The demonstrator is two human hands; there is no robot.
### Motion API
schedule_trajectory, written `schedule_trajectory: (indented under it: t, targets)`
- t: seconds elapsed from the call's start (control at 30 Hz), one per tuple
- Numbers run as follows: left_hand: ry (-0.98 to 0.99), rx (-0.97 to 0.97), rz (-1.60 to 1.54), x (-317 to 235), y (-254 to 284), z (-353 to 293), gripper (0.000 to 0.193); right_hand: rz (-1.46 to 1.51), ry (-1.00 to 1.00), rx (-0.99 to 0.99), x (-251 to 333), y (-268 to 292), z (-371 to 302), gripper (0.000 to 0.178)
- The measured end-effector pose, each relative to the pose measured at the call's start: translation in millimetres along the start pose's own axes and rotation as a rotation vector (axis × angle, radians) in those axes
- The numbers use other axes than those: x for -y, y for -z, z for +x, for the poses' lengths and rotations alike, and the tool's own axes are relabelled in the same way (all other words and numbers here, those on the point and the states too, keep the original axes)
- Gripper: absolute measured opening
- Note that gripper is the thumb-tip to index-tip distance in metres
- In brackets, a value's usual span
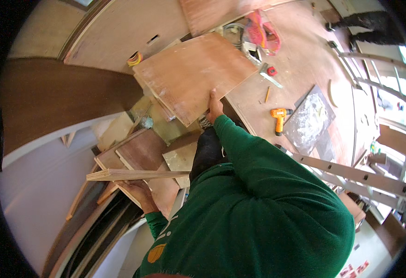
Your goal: The person marks a curved wooden plank with a pencil and ruler, then uses a hand saw to cut along the marked line. After cutting, they handle smaller wooden pieces, measure them with a tape measure, and fit them into a wooden structure.
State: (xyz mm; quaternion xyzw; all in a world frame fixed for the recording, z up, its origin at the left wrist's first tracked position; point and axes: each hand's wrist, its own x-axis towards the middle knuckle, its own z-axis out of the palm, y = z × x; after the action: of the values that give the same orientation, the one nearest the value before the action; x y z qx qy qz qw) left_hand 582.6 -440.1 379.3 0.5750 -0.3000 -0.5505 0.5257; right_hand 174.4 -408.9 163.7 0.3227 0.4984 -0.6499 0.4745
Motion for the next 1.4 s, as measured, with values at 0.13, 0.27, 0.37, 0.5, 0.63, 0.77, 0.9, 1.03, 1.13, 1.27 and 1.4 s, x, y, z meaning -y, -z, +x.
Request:
schedule_trajectory:
  t: [0.13,0.27,0.37,0.5,0.63,0.77,0.9,1.03,1.13,1.27,1.4]
  targets:
    - [0.073,0.09,0.035,-19.2,-68.8,-3.3,0.08,0.205,0.056,0.182,65.1,-3.5,-60.9,0.052]
    - [0.049,0.233,0.058,2.7,-71.5,39.3,0.087,0.266,0.049,0.223,113.2,13.5,-70.5,0.049]
    - [0.083,0.288,0.029,-2.9,-87.6,47.0,0.087,0.336,0.029,0.247,142.2,19.0,-140.9,0.054]
    - [0.095,0.283,0.104,-13.7,-122.3,36.6,0.09,0.307,0.055,0.327,168.0,68.9,-207.1,0.062]
    - [0.107,0.319,0.142,-7.3,-140.8,43.2,0.087,0.172,0.213,0.248,211.1,121.2,-251.8,0.066]
    - [0.078,0.333,0.15,-5.9,-163.9,35.2,0.088,0.01,0.37,0.145,242.4,181.8,-252.8,0.06]
    - [0.111,0.35,0.184,-5.8,-180.1,30.7,0.087,-0.034,0.49,0.032,262.0,246.2,-223.9,0.054]
    - [0.096,0.325,0.29,7.2,-183.3,34.1,0.091,-0.079,0.53,-0.106,260.4,319.9,-181.2,0.052]
    - [0.092,0.331,0.346,17.2,-206.8,14.5,0.095,-0.13,0.535,-0.209,253.9,380.8,-154.9,0.05]
    - [0.121,0.435,0.42,37.7,-233.6,10.1,0.096,-0.042,0.487,-0.283,228.6,450.7,-131.2,0.044]
    - [0.009,0.421,0.595,54.4,-285.4,-2.0,0.1,0.041,0.417,-0.318,197.5,512.6,-107.8,0.049]
